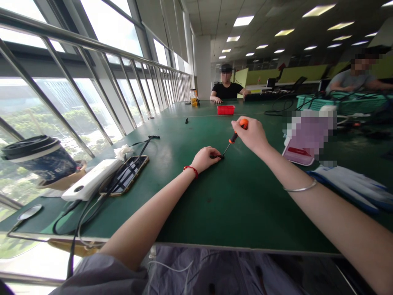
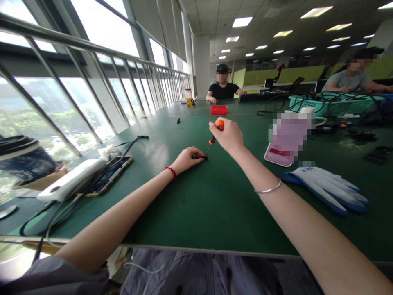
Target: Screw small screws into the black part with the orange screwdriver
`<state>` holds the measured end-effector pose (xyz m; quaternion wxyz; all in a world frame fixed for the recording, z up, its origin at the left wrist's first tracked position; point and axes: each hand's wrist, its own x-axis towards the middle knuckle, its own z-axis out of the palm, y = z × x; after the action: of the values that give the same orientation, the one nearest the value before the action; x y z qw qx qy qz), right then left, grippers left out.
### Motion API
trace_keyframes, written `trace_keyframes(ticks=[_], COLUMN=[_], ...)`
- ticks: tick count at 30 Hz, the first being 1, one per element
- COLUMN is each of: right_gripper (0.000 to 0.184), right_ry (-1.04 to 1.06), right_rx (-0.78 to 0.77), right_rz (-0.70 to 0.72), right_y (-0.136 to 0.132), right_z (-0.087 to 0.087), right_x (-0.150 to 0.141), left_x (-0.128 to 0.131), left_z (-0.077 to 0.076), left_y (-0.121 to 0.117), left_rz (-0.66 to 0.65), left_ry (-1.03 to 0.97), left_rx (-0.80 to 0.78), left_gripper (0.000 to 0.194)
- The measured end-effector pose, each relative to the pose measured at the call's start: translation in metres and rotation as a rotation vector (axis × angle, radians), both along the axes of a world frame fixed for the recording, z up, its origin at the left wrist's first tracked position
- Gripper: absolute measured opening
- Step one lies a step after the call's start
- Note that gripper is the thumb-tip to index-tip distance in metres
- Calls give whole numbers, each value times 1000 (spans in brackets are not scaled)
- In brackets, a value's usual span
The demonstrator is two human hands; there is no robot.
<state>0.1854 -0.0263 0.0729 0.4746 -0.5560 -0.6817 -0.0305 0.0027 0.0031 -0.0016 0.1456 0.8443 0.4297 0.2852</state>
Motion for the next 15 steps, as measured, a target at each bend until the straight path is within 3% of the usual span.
trace_keyframes(ticks=[2,5,9,13,15], right_gripper=[15,25,20,36,31], right_ry=[-64,-195,-297,-287,-264], right_rx=[-34,-131,-328,-183,-191], right_rz=[28,73,100,14,8], right_y=[10,17,15,14,13], right_z=[13,33,49,51,51], right_x=[-2,-8,-15,-12,-6], left_x=[0,-1,0,0,-1], left_z=[-1,-2,-2,-1,-1], left_y=[1,3,2,3,4], left_rz=[-5,-3,-11,-23,-24], left_ry=[-17,-33,-37,-20,-9], left_rx=[-14,-38,-41,-20,-17], left_gripper=[16,15,15,15,15])
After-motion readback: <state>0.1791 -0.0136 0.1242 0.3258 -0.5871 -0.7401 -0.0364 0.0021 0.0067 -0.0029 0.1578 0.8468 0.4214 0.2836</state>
